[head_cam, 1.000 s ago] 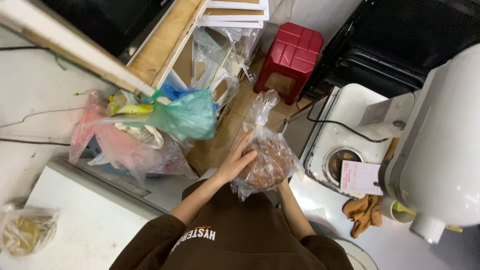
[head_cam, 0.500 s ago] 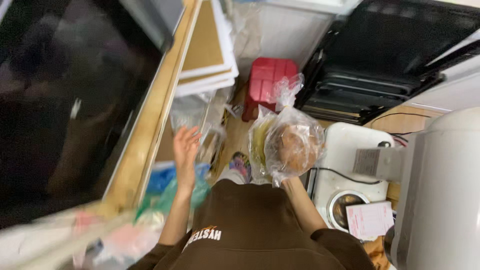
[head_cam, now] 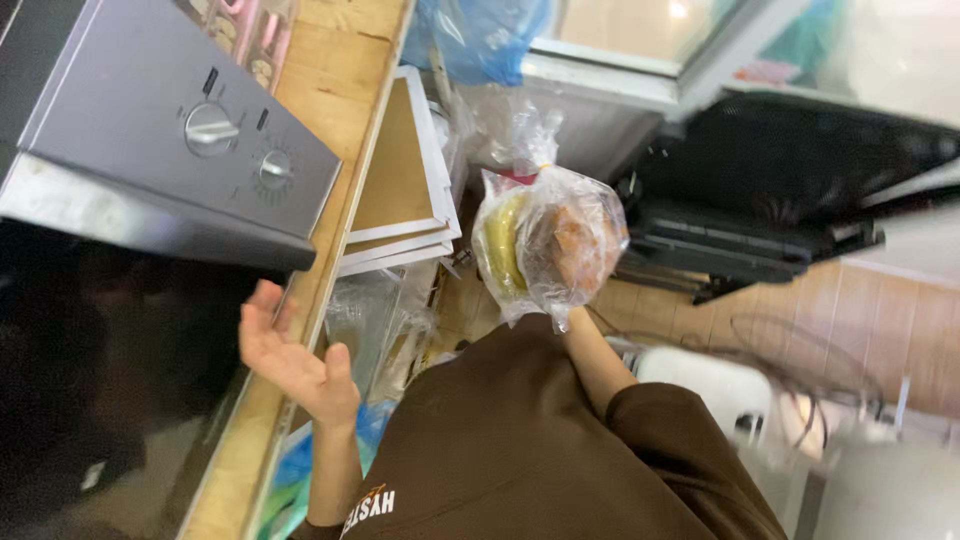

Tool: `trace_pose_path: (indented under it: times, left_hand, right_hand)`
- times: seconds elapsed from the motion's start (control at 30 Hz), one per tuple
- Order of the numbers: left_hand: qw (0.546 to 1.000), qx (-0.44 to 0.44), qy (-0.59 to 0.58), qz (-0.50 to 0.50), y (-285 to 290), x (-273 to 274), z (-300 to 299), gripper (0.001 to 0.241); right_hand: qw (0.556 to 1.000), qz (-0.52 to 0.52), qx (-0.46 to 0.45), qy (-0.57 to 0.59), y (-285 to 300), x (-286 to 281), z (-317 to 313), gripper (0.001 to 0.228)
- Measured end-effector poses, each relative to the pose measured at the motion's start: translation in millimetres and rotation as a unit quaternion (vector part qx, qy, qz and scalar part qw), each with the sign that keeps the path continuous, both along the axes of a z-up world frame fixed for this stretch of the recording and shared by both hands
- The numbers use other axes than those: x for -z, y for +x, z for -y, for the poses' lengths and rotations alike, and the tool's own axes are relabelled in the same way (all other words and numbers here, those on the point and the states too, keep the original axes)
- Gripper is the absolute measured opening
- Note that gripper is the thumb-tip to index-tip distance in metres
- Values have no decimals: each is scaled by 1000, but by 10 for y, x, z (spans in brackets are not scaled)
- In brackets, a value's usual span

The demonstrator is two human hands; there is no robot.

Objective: The person handles packaged cake layers, places them into a microwave, and adjusts the settings. They then position two white cake boards on a work surface and rotate different cake layers through the microwave heating cycle.

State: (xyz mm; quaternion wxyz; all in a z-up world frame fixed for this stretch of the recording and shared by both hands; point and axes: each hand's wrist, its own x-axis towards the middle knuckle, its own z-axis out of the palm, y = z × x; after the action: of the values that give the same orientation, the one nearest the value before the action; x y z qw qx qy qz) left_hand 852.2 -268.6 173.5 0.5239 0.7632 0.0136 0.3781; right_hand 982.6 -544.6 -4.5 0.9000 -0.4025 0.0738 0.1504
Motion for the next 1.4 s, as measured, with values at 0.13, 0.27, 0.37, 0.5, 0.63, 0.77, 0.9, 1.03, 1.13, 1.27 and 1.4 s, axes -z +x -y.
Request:
trace_pose_path:
  times: [0.13,0.27,0.37,0.5,0.63,0.77,0.9,1.03,1.13,1.27,1.4]
  left_hand:
    - [995,-96,23,7,487,-31,210,84]
    - [985,-170,-12,38,881,44,335,78]
    - [965,-236,-107,47,962,206,222,40]
    - [951,-263,-142,83,973,446,223,21]
    - [912,-393,-117,-18,984,618,262,40]
    - [875,-474,-58,-84,1087,752,129,77]
    - [891,-446,-71,-52,1236,610,128,78]
    - [878,-475,13,-62,1169,458,389,69]
    - [918,-381,-108,-10,571,480,1214,48]
    - [888,-425,-139,110,-412,694,1999,52]
    - [722,-609,-155,289,-1408,798,2400,74]
  right_hand:
    - [985,34,-165,-35,783,-43,100,62]
    - [954,36,-295,-24,1412,-72,122,61]
    - [930,22,-366,-11,1795,-14,115,61]
    - [896,0,-444,-10,2013,95,67,60]
    - [850,-23,-526,-6,1985,215,7,60]
    - [798,-29,-602,-6,1930,243,-86,59]
    - [746,-8,-666,-16,1965,108,-262,59]
    - [709,15,-705,-35,2085,-30,-467,58]
    - [689,13,-723,-40,1926,-57,-469,58]
    - [662,3,-748,-42,1687,-46,-421,57]
    - [624,29,-781,-31,1502,-118,-646,57]
